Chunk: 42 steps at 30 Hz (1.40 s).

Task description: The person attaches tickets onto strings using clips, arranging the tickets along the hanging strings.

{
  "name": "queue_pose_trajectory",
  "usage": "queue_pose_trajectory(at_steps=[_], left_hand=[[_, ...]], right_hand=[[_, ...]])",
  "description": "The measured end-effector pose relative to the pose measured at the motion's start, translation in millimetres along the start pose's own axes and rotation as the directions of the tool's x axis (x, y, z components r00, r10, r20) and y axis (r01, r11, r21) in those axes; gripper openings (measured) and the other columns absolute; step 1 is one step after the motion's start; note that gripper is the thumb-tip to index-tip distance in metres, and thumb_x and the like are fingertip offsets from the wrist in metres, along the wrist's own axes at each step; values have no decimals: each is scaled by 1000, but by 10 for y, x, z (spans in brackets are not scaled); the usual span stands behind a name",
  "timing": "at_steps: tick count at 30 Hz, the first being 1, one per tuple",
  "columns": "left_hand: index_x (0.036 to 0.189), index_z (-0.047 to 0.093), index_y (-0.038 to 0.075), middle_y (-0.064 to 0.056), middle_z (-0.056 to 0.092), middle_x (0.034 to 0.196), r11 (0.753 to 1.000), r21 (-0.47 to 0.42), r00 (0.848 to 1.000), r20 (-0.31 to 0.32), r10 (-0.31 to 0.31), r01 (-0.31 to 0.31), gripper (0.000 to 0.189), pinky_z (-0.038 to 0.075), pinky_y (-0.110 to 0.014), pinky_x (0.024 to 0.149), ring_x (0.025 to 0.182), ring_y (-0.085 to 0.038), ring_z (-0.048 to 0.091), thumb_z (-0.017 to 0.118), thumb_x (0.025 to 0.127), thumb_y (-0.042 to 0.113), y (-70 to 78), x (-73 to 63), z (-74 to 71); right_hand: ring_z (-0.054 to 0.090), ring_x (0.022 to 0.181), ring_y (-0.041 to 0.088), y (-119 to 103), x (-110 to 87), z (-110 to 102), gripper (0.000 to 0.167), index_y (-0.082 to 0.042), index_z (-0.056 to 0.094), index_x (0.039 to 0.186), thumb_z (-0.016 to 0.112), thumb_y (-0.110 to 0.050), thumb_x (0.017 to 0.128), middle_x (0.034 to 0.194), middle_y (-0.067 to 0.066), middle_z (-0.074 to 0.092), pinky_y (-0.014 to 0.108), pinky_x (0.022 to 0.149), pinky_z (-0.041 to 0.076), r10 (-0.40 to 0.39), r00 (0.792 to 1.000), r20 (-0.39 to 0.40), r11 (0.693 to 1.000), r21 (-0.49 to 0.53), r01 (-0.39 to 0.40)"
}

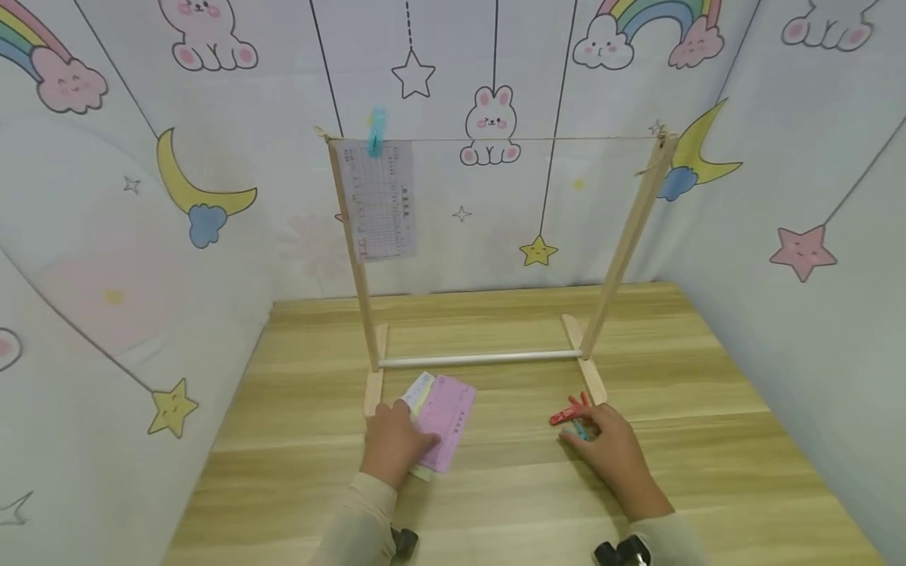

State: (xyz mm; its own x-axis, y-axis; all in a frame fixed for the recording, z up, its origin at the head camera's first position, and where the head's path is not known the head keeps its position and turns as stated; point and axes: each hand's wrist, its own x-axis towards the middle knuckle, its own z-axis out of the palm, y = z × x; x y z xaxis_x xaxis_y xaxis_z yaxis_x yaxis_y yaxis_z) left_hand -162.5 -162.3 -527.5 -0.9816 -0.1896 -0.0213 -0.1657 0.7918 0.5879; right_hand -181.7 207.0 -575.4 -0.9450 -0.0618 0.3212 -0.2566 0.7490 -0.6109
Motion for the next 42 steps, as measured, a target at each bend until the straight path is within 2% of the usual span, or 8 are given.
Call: queue_pose_trajectory(at_steps=[6,15,21,26,32,36,39,42], left_hand=[[93,62,4,-12,49,91,997,81,1000,-16,5,-3,55,42,-45,71,85,-33,48,95,66,40,3,27,59],[83,64,6,-11,51,86,997,77,1000,5,15,-15,34,42,-55,76,84,-34,49,88,75,28,42,39,59],[81,66,9,-9,54,84,995,95,999,-42,33,-29,20,42,-57,76,84,-34,52,82,80,21,-3,74,74],[80,67,8,-8,60,81,996,68,995,-76,61,-56,15,43,-54,71,78,-31,56,79,83,17,-14,67,46],[81,67,10,0,65,72,993,-75,989,-125,80,-89,14,46,-41,65,65,-19,57,78,89,16,-17,-4,-93],[87,70,8,-2,69,79,960,-260,988,-134,72,-105,9,53,-32,61,68,-16,62,77,91,12,25,-40,-211],[94,73,6,-5,74,88,906,-407,988,-142,60,-113,8,57,-32,66,77,-17,67,77,94,13,116,-25,-329],[99,74,5,-6,76,93,841,-523,985,-158,62,-137,12,59,-32,71,81,-19,69,76,95,16,259,23,-495]], right_hand=[[48,73,14,-18,37,61,40,-6,75,104,89,-35,82,89,1,58,31,63,43,29,999,18,998,-56,-28],[51,75,14,-94,-4,61,35,-1,75,107,87,-25,85,90,2,60,34,65,46,-7,1000,17,992,-123,9],[59,81,17,-106,-8,72,32,-2,76,106,86,-25,85,93,4,66,40,73,51,0,1000,12,995,-97,1],[63,87,19,-148,-50,6,33,-6,75,112,85,-25,86,99,4,69,42,77,55,82,995,52,996,-31,-80],[62,87,14,-263,-133,-132,39,-10,76,120,87,-25,86,97,1,69,26,75,55,189,970,153,974,94,-205],[64,88,15,-370,-123,-310,37,-10,76,120,84,-27,88,97,-1,71,25,73,54,209,949,237,957,152,-248],[69,95,20,-455,-33,-482,35,-6,76,119,83,-25,90,105,6,75,27,77,57,178,938,296,929,265,-260],[71,101,20,-576,137,-684,38,1,71,122,81,-21,92,114,13,75,27,84,58,110,936,333,879,408,-248]])
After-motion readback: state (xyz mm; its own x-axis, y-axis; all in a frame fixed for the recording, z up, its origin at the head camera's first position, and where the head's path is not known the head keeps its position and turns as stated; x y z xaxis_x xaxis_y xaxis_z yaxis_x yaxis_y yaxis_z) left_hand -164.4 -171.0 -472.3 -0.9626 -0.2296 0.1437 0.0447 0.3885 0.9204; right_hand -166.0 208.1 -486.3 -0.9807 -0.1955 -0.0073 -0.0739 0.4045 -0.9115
